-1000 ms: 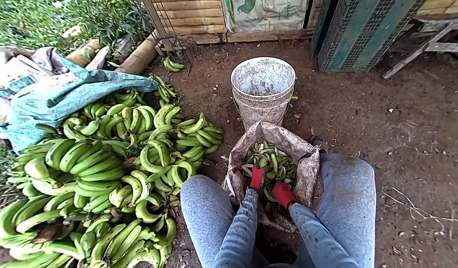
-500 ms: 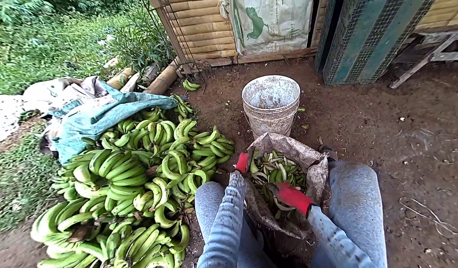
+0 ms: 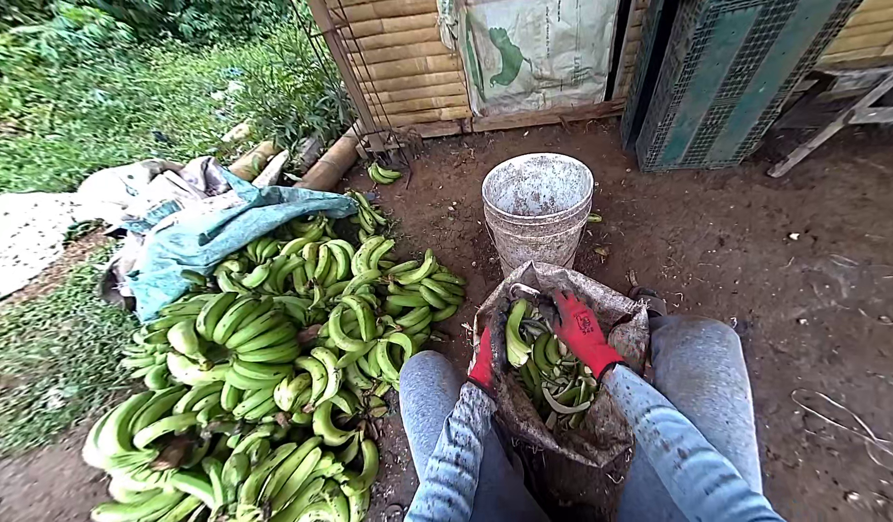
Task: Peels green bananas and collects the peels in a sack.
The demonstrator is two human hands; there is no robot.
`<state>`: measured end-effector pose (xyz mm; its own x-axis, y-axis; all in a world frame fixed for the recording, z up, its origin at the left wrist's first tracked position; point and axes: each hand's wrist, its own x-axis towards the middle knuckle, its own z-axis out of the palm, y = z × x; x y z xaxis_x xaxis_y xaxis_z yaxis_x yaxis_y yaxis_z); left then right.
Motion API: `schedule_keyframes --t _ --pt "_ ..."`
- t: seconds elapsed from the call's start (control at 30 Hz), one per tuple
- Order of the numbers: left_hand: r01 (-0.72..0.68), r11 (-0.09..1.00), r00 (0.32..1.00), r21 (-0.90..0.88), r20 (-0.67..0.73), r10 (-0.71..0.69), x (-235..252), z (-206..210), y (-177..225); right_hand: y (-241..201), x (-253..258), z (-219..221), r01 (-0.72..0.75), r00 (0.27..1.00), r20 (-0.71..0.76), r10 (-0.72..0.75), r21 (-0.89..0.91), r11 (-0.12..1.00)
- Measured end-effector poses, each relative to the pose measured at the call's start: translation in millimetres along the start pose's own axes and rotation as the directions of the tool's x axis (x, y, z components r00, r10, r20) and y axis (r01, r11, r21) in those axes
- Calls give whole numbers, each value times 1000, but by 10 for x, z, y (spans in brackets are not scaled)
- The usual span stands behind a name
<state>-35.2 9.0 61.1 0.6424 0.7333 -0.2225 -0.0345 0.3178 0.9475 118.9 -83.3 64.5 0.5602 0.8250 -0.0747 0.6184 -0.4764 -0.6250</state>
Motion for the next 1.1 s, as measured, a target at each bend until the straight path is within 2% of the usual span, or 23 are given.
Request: schedule_keyframes --t 0.07,0.1,0.13,0.2,0.27,0.3,0.33,0.4,0.47,0.53,0.6,0.7,0.73,0.8,0.83,0.9,0.93,0.97,1.03,1.1 --pt "5 991 999 135 -40 1 -68 89 -34 133 158 -68 -132 989 -62 134 40 991" --pt "-12 986 994 169 -103 30 -29 52 -67 120 177 -108 -120 991 -57 123 54 991" --pt "-33 983 985 182 -158 62 40 -24 -83 67 148 -122 -73 996 -49 77 80 994" --pt "-70 992 985 106 -149 85 210 -91 -69 37 -1 -182 60 998 6 -63 220 974" --pt "-65 998 993 -13 -104 63 290 -77 30 44 -160 -160 149 954 172 -244 434 888" --pt "-50 998 995 -37 -85 47 293 -84 66 24 -213 -144 159 917 257 -305 465 871" --pt "-30 999 998 -39 -54 28 257 -101 67 10 -237 -124 178 907 278 -316 429 886" --pt "22 999 1000 -26 6 -21 126 -100 -3 -2 -178 -152 174 959 187 -215 214 961" --pt "31 996 999 86 23 -33 16 -110 -112 3 -23 -198 43 998 42 -43 11 999" --pt "-8 981 998 192 -60 20 27 -98 -142 33 52 -231 -16 999 -39 18 41 999" --pt "-60 977 976 207 -194 101 111 -79 -50 14 -68 -183 53 999 -17 -51 183 982" --pt "-154 988 953 20 -262 154 273 -48 36 1 -316 -53 189 956 141 -256 372 909" --pt "-160 986 961 -54 -237 143 300 -57 35 -31 -344 -39 204 946 173 -274 339 918" --pt "-105 989 988 -104 -121 93 289 -86 -40 -73 -292 -63 187 965 160 -208 137 973" --pt "-68 998 997 -16 -45 67 274 -117 -78 -64 -218 -86 154 981 109 -158 37 987" --pt "-28 939 1000 343 18 23 229 -165 -30 2 -40 -131 53 998 -22 -54 -48 997" --pt "-5 882 1000 472 8 2 190 -149 13 43 19 -172 -7 997 -73 6 -11 1000" --pt "12 863 1000 504 -18 -3 165 -146 7 79 46 -219 -43 993 -107 48 48 998" --pt "13 946 994 324 -108 23 164 -156 -75 58 -12 -260 -18 995 -91 29 123 992" --pt "-17 997 972 70 -232 33 187 -89 -72 -27 -213 -187 82 997 -13 -81 161 983"
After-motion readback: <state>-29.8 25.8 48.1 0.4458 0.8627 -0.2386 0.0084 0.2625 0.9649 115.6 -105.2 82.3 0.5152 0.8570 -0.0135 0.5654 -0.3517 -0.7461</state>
